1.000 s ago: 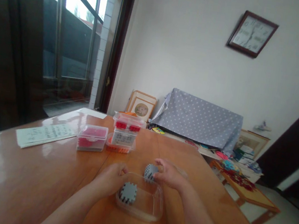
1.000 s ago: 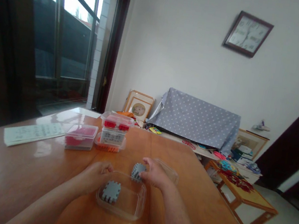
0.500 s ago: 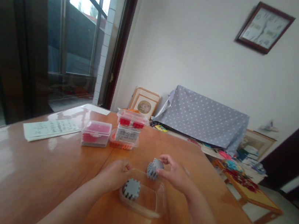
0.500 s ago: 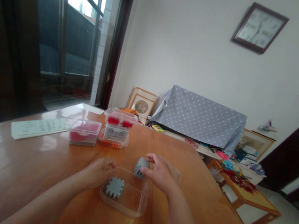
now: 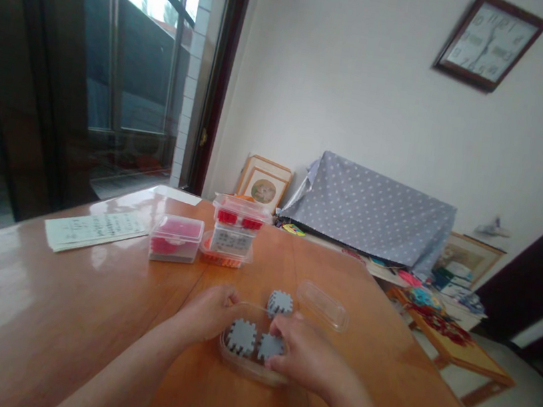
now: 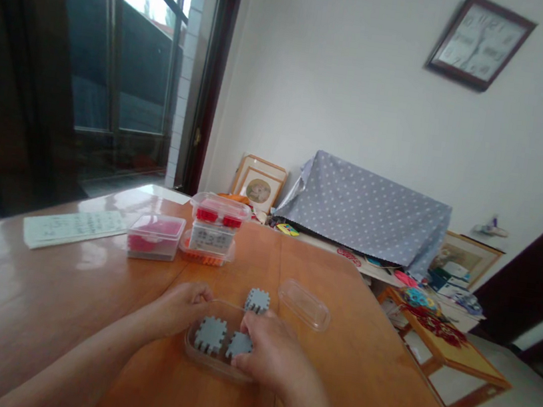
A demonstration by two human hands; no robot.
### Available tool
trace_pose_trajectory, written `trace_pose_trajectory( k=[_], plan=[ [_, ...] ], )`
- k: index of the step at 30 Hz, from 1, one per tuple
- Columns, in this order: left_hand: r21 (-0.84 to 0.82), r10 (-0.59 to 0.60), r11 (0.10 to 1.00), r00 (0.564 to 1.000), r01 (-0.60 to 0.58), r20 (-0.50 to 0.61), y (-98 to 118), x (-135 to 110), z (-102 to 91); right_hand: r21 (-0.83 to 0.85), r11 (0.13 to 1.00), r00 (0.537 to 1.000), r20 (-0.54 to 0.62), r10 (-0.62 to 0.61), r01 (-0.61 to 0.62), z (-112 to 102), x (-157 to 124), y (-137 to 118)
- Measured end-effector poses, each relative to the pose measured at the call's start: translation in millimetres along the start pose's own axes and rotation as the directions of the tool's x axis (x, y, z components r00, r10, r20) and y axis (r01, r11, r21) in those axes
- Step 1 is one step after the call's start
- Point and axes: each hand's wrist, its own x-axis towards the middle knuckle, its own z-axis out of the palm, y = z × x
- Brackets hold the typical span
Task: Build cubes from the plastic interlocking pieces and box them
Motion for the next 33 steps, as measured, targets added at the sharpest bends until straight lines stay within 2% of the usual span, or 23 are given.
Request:
trace_pose_trajectory(
  k=[5, 9, 12, 15, 18, 20, 22, 25, 33],
  plan=[
    [-0.035, 0.006, 0.999, 1.000, -0.006, -0.006, -2.6, 0.8, 2.7, -0.070, 0.997, 1.000, 0.023, -0.008, 0.009, 3.7, 2.2, -1.2],
    [-0.054, 0.011, 0.998, 1.000, -0.011, 0.006, -3.9, 1.2, 2.0, 0.020, 1.000, 1.000, 0.007, -0.006, 0.005, -0.2, -0.5, 1.3],
    [-0.047, 0.020, 0.999, 1.000, -0.019, 0.011, -3.8, 1.1, 0.1, 0.134, 0.991, 0.999, -0.052, -0.007, 0.014, -6.5, 1.8, 7.4],
    [-0.037, 0.028, 0.999, 1.000, -0.028, 0.001, -4.1, 1.4, -0.3, 0.234, 0.972, 0.987, -0.153, 0.043, -0.006, -12.2, 12.0, 19.1],
    [-0.034, 0.026, 0.999, 1.000, -0.027, -0.008, -6.0, 2.9, 1.1, 0.242, 0.970, 0.967, -0.242, 0.084, -0.023, -14.3, 27.6, 35.7],
    [-0.033, 0.041, 0.999, 0.999, -0.041, -0.010, -8.6, 4.5, 2.4, 0.210, 0.977, 0.962, -0.260, 0.084, -0.029, -12.8, 38.7, 46.9],
    [-0.033, 0.061, 0.998, 0.998, -0.061, -0.006, -12.0, 6.5, 3.5, 0.172, 0.984, 0.967, -0.242, 0.078, -0.036, -9.5, 48.9, 56.2],
    [-0.019, 0.074, 0.997, 0.997, -0.074, -0.009, -17.3, 9.4, 4.5, 0.144, 0.989, 0.988, -0.143, 0.065, -0.044, -4.6, 60.5, 64.2],
    [-0.025, 0.068, 0.997, 0.997, -0.068, -0.025, -14.4, 6.0, 2.2, 0.125, 0.992, 0.999, -0.029, 0.014, -0.010, -8.5, 73.9, 66.8]
  ],
)
